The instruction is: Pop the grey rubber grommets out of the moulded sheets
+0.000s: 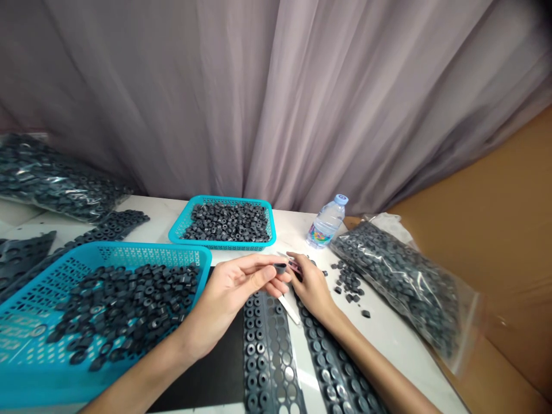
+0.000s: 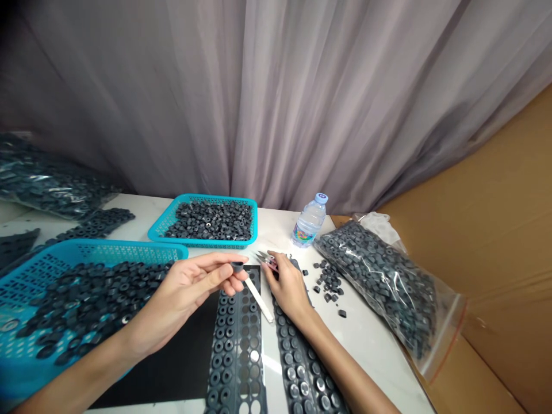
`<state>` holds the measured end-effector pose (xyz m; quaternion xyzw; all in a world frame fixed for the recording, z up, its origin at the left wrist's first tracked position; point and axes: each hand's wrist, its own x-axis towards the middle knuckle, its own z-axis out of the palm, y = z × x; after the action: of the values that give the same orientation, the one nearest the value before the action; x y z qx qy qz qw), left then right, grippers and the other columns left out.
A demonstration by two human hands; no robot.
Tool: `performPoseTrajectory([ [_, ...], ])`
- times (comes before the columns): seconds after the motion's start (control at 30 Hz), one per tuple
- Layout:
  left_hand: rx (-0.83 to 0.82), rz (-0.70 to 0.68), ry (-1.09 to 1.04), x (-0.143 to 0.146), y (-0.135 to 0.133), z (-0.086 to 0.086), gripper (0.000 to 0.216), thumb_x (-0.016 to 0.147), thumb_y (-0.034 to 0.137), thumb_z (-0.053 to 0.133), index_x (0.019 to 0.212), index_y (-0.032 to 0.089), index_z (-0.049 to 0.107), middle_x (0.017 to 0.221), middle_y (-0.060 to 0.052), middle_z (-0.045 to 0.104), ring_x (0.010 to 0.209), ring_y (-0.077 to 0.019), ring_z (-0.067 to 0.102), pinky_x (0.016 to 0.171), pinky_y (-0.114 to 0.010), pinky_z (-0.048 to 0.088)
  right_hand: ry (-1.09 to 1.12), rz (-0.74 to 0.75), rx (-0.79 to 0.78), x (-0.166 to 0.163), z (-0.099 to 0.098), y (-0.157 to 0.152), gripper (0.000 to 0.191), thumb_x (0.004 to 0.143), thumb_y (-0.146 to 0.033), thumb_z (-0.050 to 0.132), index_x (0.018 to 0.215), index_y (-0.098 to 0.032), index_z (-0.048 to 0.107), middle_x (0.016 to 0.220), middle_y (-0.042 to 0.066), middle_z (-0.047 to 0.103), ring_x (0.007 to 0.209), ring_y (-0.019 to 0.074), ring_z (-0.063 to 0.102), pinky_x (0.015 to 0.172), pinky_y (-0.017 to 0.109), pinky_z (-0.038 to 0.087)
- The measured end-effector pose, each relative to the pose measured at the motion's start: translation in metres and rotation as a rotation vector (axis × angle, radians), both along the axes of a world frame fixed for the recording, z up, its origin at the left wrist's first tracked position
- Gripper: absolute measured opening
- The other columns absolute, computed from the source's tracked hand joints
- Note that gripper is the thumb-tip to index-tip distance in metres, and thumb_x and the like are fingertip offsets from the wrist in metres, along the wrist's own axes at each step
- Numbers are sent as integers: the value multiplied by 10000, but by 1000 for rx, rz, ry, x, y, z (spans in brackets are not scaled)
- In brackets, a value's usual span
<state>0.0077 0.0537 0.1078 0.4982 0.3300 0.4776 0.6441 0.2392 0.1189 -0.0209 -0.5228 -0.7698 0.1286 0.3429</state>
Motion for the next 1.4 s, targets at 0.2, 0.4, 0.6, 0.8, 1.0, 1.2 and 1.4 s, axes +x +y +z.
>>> performPoseTrajectory([
  [0.2,-20,-22,1,2,-1,-1,297,961,362,709,1171,164,781,1004,-97,792,832,-164,716,842,-281,562,-73,31,3,0,2,-4,237,1034,-296,528,1254,-237,594,1120,85,714,1019,261,674,859,362,524],
  [0.4,-79,-50,-88,5,-2,-2,261,980,339,679,1117,142,780,986,-103,774,843,-167,702,826,-277,560,-130,50,100,0,2,-2,307,1048,-269,512,1320,-268,653,1118,105,653,1050,283,618,895,413,530],
  [0.6,-160,-102,-171,5,-4,-3,233,1020,305,613,1059,118,748,954,-92,728,831,-145,666,784,-236,532,-124,182,118,-2,3,0,410,1058,-211,456,1461,-245,525,1221,134,615,1103,305,571,981,486,517],
  [0.8,-233,-74,-147,15,-7,-16,260,986,382,658,1012,131,723,901,-75,690,816,-157,632,770,-257,505,-65,260,54,-4,8,-3,318,1070,-192,423,1340,-247,584,1202,113,672,1088,293,588,980,488,525],
  [1.0,-267,10,-13,24,-9,-43,304,894,450,753,939,154,704,853,-35,655,805,-153,594,731,-249,451,-150,316,108,-5,6,-1,318,1070,-218,466,1336,-249,637,1272,125,662,1144,300,593,1005,520,503],
  [1.2,-263,115,82,27,-11,-61,294,868,434,775,951,159,712,866,-32,675,828,-160,610,715,-241,436,-154,289,102,-7,10,-4,320,1080,-289,465,1332,-220,650,1245,142,652,1137,300,590,1010,509,493],
  [1.4,-315,219,34,31,-10,-72,375,815,448,824,1013,140,740,993,-104,754,860,-184,670,703,-244,471,67,270,44,-8,27,-12,300,1094,-317,431,1128,-217,712,1065,109,673,1029,261,619,967,431,500],
])
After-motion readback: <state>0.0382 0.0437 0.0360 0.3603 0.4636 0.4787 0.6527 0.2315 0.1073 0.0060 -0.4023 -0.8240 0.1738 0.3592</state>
